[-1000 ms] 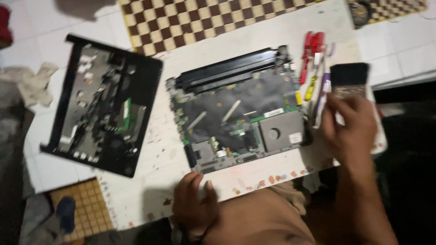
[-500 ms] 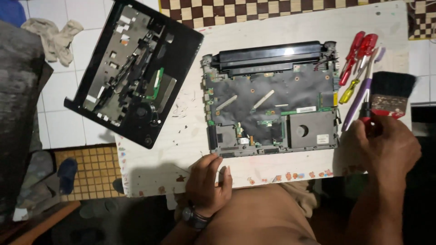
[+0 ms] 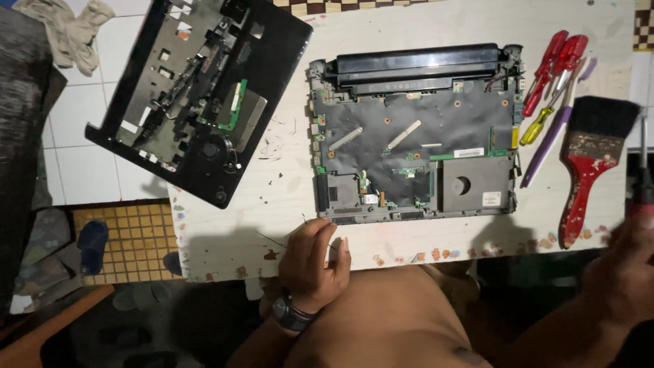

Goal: The person is disassembling and cleaning the internal components of a laptop, specifically the fan and motherboard area, using brushes and a screwdriver.

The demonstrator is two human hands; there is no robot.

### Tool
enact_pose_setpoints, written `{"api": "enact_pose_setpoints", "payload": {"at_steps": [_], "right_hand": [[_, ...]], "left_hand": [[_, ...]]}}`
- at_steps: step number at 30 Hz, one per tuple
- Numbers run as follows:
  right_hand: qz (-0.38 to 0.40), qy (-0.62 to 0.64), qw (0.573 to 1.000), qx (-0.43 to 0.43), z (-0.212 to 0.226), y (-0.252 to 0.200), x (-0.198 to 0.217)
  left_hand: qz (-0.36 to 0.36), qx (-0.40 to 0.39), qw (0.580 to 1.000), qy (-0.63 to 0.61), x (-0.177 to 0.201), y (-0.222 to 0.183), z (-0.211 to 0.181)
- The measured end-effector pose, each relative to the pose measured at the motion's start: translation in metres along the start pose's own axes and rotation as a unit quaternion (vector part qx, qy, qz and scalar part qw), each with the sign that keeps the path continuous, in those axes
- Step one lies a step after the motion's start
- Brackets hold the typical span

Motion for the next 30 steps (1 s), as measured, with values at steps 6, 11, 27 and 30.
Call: {"api": "enact_pose_setpoints", "payload": {"at_steps": [6, 11, 27, 30], "right_hand": [[0.01, 0.531, 0.844, -0.077, 0.124, 0.033, 0.084], [0.02, 0.541, 0.826, -0.154, 0.152, 0.023, 0.103], [0.074, 0.576, 0.803, 0.132, 0.208, 0.049, 0.087], [0.083, 0.555, 0.817, 0.128, 0.209, 0.049, 0.084]], "left_hand": [[0.017, 0.009, 1.0, 0.003, -0.003, -0.002, 0.002], [0.034, 0.012, 0.999, 0.02, -0.007, -0.007, 0.006], [0.006, -0.008, 1.0, 0.029, -0.005, -0.002, 0.001], [0.01, -0.003, 0.999, 0.035, -0.007, -0.002, 0.002]]}}
Point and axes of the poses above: each hand's wrist, its own y-axis towards the middle knuckle, its own x-axis out of the back of the hand, z = x × y, the point moved 7 cm from there along y, towards the middle knuckle, and after that the axes turned 6 degrees about y, right-handed, at the moved point
